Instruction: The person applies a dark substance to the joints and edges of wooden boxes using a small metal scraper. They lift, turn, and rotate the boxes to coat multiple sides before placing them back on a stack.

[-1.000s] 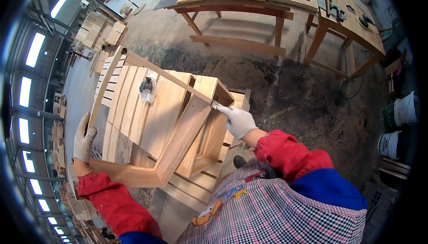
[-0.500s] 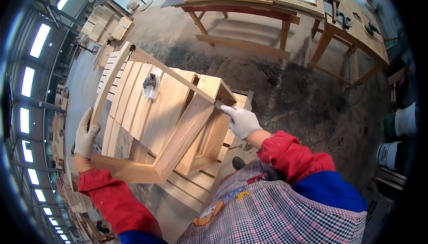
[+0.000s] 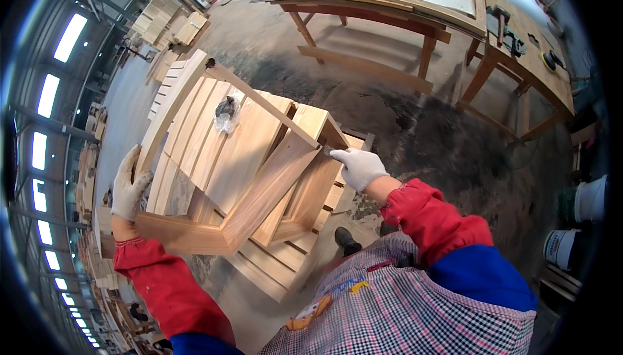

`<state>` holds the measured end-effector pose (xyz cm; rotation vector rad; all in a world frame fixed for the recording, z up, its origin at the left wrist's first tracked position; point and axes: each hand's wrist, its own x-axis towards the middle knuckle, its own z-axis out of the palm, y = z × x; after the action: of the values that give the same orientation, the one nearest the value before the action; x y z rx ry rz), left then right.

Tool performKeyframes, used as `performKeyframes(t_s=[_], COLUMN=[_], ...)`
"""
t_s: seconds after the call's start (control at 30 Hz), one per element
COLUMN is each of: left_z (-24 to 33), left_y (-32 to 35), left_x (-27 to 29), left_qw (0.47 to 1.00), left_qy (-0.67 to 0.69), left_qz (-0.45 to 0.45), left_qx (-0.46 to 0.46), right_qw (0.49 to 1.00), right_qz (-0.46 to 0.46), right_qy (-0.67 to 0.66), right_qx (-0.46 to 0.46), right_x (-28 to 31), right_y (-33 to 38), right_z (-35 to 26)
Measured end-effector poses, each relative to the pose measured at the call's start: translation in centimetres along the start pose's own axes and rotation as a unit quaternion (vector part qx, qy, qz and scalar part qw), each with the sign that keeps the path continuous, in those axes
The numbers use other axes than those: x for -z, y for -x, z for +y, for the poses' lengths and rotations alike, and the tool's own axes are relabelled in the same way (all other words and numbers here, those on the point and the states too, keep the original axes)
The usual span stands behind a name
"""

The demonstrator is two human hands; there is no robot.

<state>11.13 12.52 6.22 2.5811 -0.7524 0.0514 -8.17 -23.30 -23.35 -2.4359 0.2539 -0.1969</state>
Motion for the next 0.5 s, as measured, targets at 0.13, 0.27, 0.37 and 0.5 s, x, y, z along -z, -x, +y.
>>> performKeyframes(t_s=[0.13, 0.27, 0.37, 0.5], left_z=[1.2, 2.4, 3.3, 4.8], left_y=[1.3, 1.5, 3.2, 5.8], left_x=[-0.1, -0.5, -0.7, 0.1], left_qw=[1.000, 0.992, 0.987, 0.990], left_qy=[0.010, -0.098, -0.119, 0.060], left_qz=[0.009, 0.036, 0.050, 0.043], left_qx=[-0.018, -0.068, -0.092, -0.118], right_qw=[1.000, 0.999, 0.997, 0.985], right_qz=[0.008, -0.035, -0.021, -0.040], right_qy=[-0.014, -0.003, -0.061, -0.168], right_qx=[-0.001, -0.032, -0.037, -0.018], right_x=[-0.4, -0.6, -1.6, -3.1], right_y=[0.1, 1.0, 3.0, 4.9], right_z=[-0.8, -0.8, -2.6, -7.1])
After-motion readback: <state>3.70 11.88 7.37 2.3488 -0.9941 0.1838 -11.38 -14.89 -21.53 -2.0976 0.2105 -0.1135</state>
